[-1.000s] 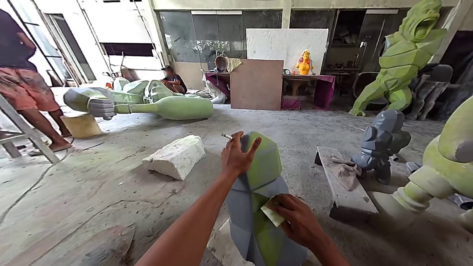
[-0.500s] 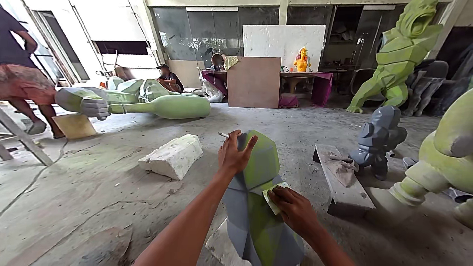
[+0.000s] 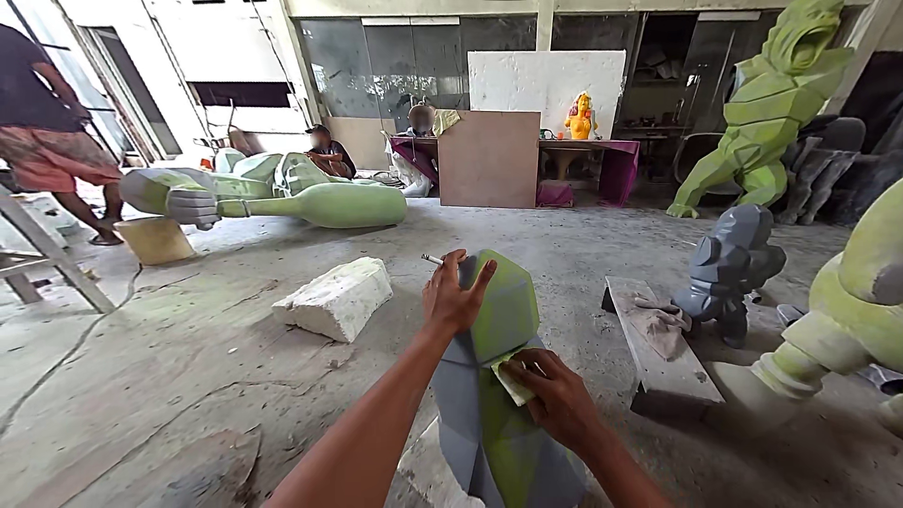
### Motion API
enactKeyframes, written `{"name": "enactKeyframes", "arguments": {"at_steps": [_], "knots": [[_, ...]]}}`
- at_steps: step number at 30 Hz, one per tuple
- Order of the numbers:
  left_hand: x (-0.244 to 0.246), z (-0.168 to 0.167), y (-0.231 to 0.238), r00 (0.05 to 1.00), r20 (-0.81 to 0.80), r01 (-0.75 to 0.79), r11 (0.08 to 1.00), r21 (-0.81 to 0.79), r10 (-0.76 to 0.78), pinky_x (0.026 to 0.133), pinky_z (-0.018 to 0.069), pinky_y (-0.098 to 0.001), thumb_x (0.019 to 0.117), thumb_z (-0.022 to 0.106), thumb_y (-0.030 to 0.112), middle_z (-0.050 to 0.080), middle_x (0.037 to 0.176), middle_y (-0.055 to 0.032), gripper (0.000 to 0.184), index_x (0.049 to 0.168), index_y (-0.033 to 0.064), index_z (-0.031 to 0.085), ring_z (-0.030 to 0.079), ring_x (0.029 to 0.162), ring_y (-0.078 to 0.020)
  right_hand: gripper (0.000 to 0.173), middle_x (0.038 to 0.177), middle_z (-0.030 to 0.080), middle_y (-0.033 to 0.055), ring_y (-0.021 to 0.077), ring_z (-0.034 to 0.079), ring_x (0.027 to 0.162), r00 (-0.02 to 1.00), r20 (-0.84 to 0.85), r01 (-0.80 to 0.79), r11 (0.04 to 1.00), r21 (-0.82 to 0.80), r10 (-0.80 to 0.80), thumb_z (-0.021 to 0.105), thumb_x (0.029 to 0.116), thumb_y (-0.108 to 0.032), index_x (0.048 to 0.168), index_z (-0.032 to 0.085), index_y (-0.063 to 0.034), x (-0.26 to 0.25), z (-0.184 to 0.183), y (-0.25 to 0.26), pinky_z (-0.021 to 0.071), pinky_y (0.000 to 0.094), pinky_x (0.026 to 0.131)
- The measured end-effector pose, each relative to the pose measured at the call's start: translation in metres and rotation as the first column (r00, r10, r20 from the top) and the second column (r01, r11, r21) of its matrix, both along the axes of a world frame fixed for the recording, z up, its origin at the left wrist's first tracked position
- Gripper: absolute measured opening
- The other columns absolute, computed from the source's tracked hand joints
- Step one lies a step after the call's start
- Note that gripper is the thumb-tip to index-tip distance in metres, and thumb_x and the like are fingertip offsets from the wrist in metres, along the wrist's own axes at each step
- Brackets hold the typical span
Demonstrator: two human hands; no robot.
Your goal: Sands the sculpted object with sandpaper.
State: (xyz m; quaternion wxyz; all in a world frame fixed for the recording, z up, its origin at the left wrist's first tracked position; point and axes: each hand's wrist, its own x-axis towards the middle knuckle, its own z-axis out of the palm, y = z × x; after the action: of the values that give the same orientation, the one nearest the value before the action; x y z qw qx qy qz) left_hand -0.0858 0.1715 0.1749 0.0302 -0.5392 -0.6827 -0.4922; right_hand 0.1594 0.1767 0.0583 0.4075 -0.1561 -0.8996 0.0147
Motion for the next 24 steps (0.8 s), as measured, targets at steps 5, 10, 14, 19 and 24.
{"name": "enactKeyframes", "arguments": {"at_steps": [5,10,14,19,24], "knots": [[-0.001,0.000,-0.002,1.000,-0.002,0.001,1.000,-0.003,-0.001,0.106,0.0424,-0.0641,0.0878,0.040,0.086,0.061,0.139,-0.0063,0.090,0.146,0.0186,0.052,0.056,0.131,-0.0257,0.040,0.128,0.067,-0.0001,0.0156,0.062,0.122,0.998,0.008,-0.055,0.998,0.031,0.055,0.055,0.0967,-0.016,0.130,0.070,-0.0307,0.011,-0.003,0.003,0.0570,0.0352,0.098],[0.008,0.001,0.001,1.000,-0.003,-0.011,1.000,-0.012,0.011,0.107,0.0402,-0.0649,0.0869,0.039,0.088,0.060,0.141,-0.0048,0.091,0.147,0.0208,0.052,0.055,0.132,-0.0248,0.045,0.133,0.065,0.0049,0.0187,0.061,0.125,0.994,-0.112,-0.011,1.000,0.012,0.013,0.060,0.0942,-0.011,0.135,0.068,-0.0291,-0.004,-0.009,0.000,0.0573,0.0361,0.100],[0.009,0.003,0.002,1.000,-0.012,0.001,1.000,-0.018,-0.001,0.107,0.0400,-0.0648,0.0863,0.038,0.089,0.060,0.141,-0.0049,0.092,0.147,0.0207,0.051,0.054,0.133,-0.0243,0.046,0.130,0.066,0.0014,0.0169,0.061,0.123,0.997,-0.070,0.013,1.000,0.002,-0.013,0.058,0.0919,-0.011,0.132,0.069,-0.0319,-0.007,-0.002,-0.003,0.0580,0.0356,0.097],[0.005,0.003,0.003,0.999,-0.015,0.028,0.999,-0.016,-0.028,0.106,0.0413,-0.0645,0.0867,0.039,0.088,0.061,0.140,-0.0044,0.091,0.146,0.0205,0.052,0.056,0.132,-0.0239,0.049,0.131,0.065,0.0014,0.0173,0.061,0.123,0.999,0.019,-0.026,0.999,-0.026,0.027,0.059,0.0923,-0.012,0.135,0.067,-0.0335,0.013,-0.010,-0.004,0.0575,0.0356,0.097],[-0.002,0.004,0.004,0.999,-0.010,0.051,0.999,-0.008,-0.051,0.104,0.0437,-0.0629,0.0877,0.040,0.087,0.062,0.138,-0.0046,0.090,0.145,0.0192,0.053,0.057,0.130,-0.0238,0.051,0.136,0.063,0.0046,0.0198,0.060,0.126,1.000,0.014,-0.013,1.000,0.022,0.013,0.064,0.0923,-0.011,0.138,0.065,-0.0323,0.029,-0.043,-0.010,0.0560,0.0350,0.102]]}}
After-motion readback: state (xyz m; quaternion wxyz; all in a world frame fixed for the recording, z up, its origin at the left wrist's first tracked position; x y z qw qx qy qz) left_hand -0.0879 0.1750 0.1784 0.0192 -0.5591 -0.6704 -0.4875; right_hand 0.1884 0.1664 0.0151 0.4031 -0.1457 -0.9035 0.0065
